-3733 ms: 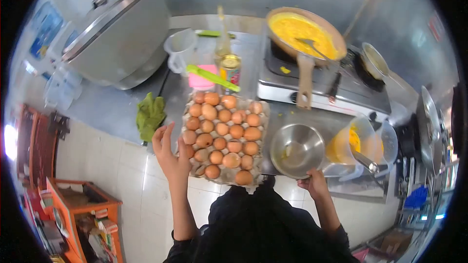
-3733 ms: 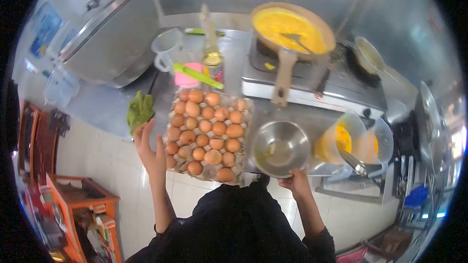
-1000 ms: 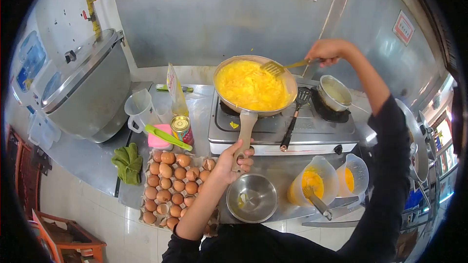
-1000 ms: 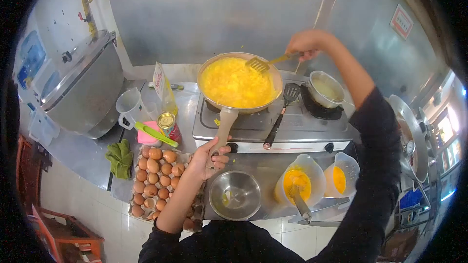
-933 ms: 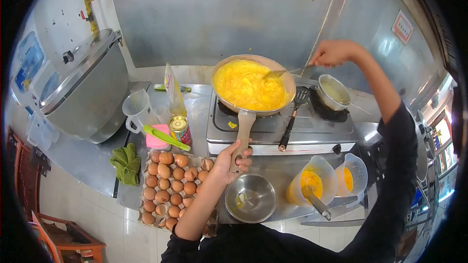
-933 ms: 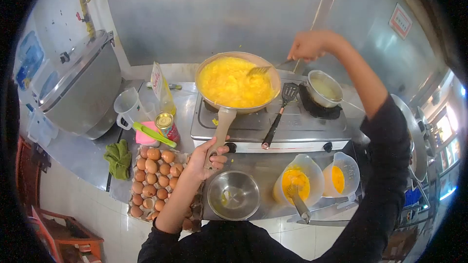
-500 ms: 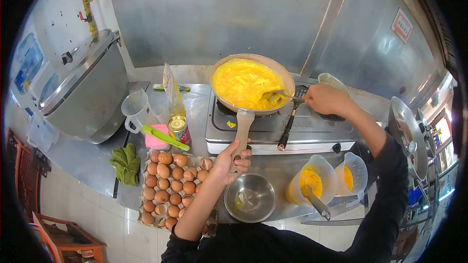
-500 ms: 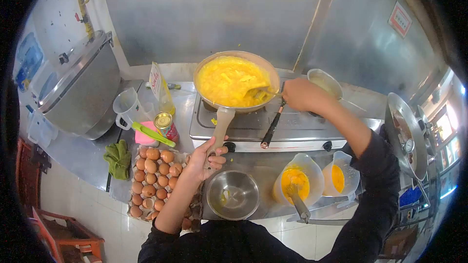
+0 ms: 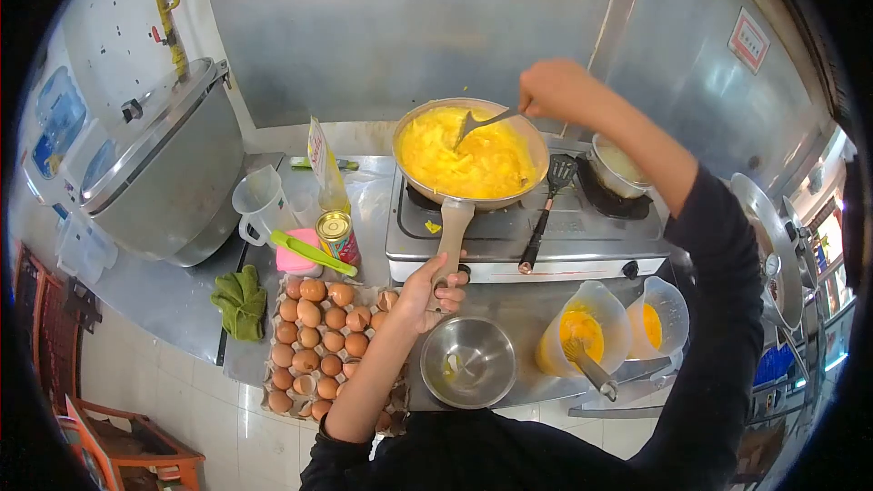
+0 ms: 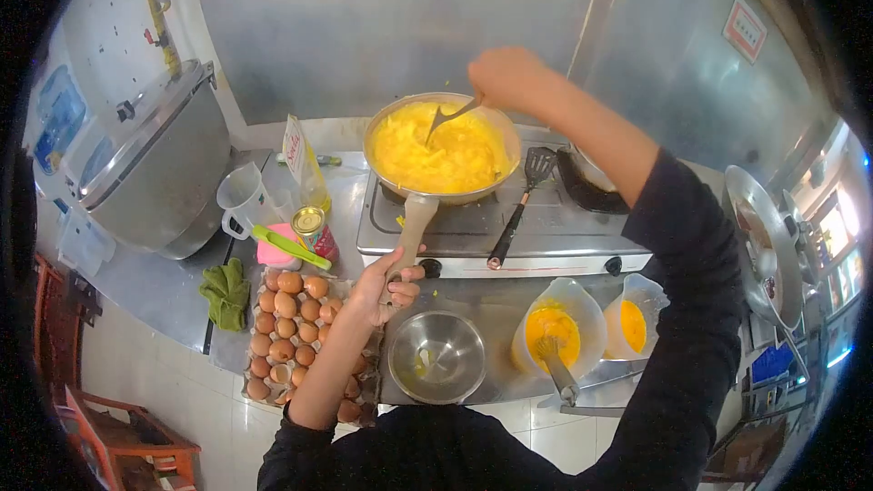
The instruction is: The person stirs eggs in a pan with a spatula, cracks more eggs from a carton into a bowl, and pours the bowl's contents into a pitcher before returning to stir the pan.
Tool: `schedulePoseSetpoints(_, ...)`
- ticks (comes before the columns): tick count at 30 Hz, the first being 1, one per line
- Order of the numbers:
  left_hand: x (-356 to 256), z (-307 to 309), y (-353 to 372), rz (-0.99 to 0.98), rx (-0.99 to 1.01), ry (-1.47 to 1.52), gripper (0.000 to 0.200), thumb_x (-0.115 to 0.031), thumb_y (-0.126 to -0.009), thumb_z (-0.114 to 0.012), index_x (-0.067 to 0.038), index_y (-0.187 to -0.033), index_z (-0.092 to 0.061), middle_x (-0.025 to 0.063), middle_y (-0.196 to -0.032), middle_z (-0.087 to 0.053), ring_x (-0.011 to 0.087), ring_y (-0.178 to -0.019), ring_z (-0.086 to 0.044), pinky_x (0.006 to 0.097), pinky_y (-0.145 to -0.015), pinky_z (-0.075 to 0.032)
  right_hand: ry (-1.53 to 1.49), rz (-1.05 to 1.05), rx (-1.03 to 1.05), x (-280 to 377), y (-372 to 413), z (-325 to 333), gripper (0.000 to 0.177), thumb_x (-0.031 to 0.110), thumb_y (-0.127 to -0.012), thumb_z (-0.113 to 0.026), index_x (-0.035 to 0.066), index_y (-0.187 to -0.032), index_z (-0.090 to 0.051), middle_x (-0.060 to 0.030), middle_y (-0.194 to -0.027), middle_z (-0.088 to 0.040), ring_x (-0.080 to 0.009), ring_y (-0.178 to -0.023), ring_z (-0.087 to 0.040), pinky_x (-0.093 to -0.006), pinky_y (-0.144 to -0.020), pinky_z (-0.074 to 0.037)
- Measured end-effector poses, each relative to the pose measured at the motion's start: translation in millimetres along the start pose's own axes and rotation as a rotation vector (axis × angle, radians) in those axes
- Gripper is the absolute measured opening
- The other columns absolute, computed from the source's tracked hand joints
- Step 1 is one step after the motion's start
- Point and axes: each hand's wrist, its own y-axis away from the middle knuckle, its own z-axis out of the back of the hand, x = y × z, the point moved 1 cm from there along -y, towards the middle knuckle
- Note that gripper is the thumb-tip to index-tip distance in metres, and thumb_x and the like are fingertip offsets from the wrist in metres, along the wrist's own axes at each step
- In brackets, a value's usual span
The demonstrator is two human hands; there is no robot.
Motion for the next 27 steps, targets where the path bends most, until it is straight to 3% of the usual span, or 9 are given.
schedulePoseSetpoints(1,0,0,0,-0.004,-0.003,0.003,0.027,-0.030,-0.087,-0.039,-0.012,-0.106,-0.038,-0.0012,-0.065,-0.036,0.0031,-0.045,-0.029,0.0157,-0.038,-0.025,-0.001,-0.003,0.002,-3,0,14,0.012,0.015,-0.065,-0.059,0.008,-0.073,-0.065,-0.0104,-0.070,-0.061,-0.0279,-0.062,-0.059,-0.0366,-0.054,-0.047)
schedulePoseSetpoints(6,1,4,-2,-0.002,0.027,0.023,0.028,-0.030,-0.086,-0.040,-0.011,-0.107,-0.039,-0.0012,-0.065,-0.036,0.0032,-0.045,-0.029,0.0159,-0.037,-0.026,0.008,-0.289,0.411,1,8,68,0.014,0.015,-0.063,-0.062,0.008,-0.074,-0.065,-0.0104,-0.069,-0.062,-0.0244,-0.066,-0.060,-0.0357,-0.056,-0.046)
schedulePoseSetpoints(9,1,4,-2,-0.009,0.024,0.027,0.028,-0.031,-0.086,-0.040,-0.012,-0.107,-0.039,-0.0012,-0.065,-0.036,0.0032,-0.045,-0.029,0.0161,-0.037,-0.026,0.158,-0.222,0.529,11,13,54,0.014,0.016,-0.062,-0.063,0.008,-0.073,-0.065,-0.0103,-0.070,-0.062,-0.0239,-0.065,-0.060,-0.0355,-0.057,-0.047)
schedulePoseSetpoints(11,1,4,-3,-0.012,0.018,0.032,0.028,-0.031,-0.086,-0.041,-0.012,-0.107,-0.039,-0.0012,-0.065,-0.036,0.0032,-0.045,-0.029,0.0161,-0.037,-0.026,0.219,-0.116,0.311,28,27,34,0.014,0.014,-0.063,-0.062,0.005,-0.073,-0.064,-0.0114,-0.073,-0.062,-0.0248,-0.067,-0.061,-0.0361,-0.057,-0.048)
schedulePoseSetpoints(13,2,4,-3,-0.010,0.015,0.027,0.029,-0.032,-0.086,-0.041,-0.012,-0.107,-0.038,-0.0011,-0.066,-0.036,0.0032,-0.045,-0.029,0.0161,-0.038,-0.026,0.161,-0.254,0.332,54,33,17,0.010,0.009,-0.065,-0.059,0.003,-0.072,-0.062,-0.0120,-0.074,-0.061,-0.0263,-0.069,-0.061,-0.0353,-0.057,-0.049)
schedulePoseSetpoints(16,1,4,-2,-0.005,-0.008,0.010,0.029,-0.032,-0.086,-0.040,-0.012,-0.107,-0.038,-0.0010,-0.066,-0.035,0.0032,-0.046,-0.028,0.0162,-0.038,-0.026,0.102,-0.250,0.213,53,44,-33,0.008,0.004,-0.066,-0.055,0.001,-0.070,-0.061,-0.0138,-0.074,-0.060,-0.0276,-0.070,-0.060,-0.0345,-0.057,-0.049)
schedulePoseSetpoints(20,-1,-2,1,-0.004,-0.060,-0.074,0.028,-0.032,-0.087,-0.038,-0.013,-0.108,-0.038,-0.0011,-0.066,-0.035,0.0033,-0.046,-0.028,0.0162,-0.039,-0.026,0.088,-0.336,0.212,34,49,-70,0.012,0.005,-0.067,-0.055,0.004,-0.077,-0.063,-0.0125,-0.080,-0.061,-0.0242,-0.077,-0.060,-0.0322,-0.061,-0.049)
schedulePoseSetpoints(22,-2,-2,1,0.016,-0.062,-0.090,0.027,-0.031,-0.087,-0.037,-0.013,-0.108,-0.038,-0.0009,-0.066,-0.034,0.0032,-0.046,-0.027,0.0163,-0.039,-0.025,0.113,-0.239,0.061,17,50,-91,0.010,0.004,-0.068,-0.054,0.002,-0.074,-0.062,-0.0138,-0.077,-0.060,-0.0254,-0.074,-0.060,-0.0331,-0.059,-0.049)
schedulePoseSetpoints(27,-1,-5,2,0.008,-0.088,-0.099,0.033,-0.032,-0.087,-0.039,-0.011,-0.113,-0.037,-0.0031,-0.063,-0.034,0.0012,-0.044,-0.027,0.0153,-0.038,-0.023,0.157,-0.001,-0.073,-19,33,-107,0.011,0.008,-0.066,-0.056,0.006,-0.075,-0.062,-0.0151,-0.075,-0.059,-0.0264,-0.072,-0.060,-0.0333,-0.058,-0.049)
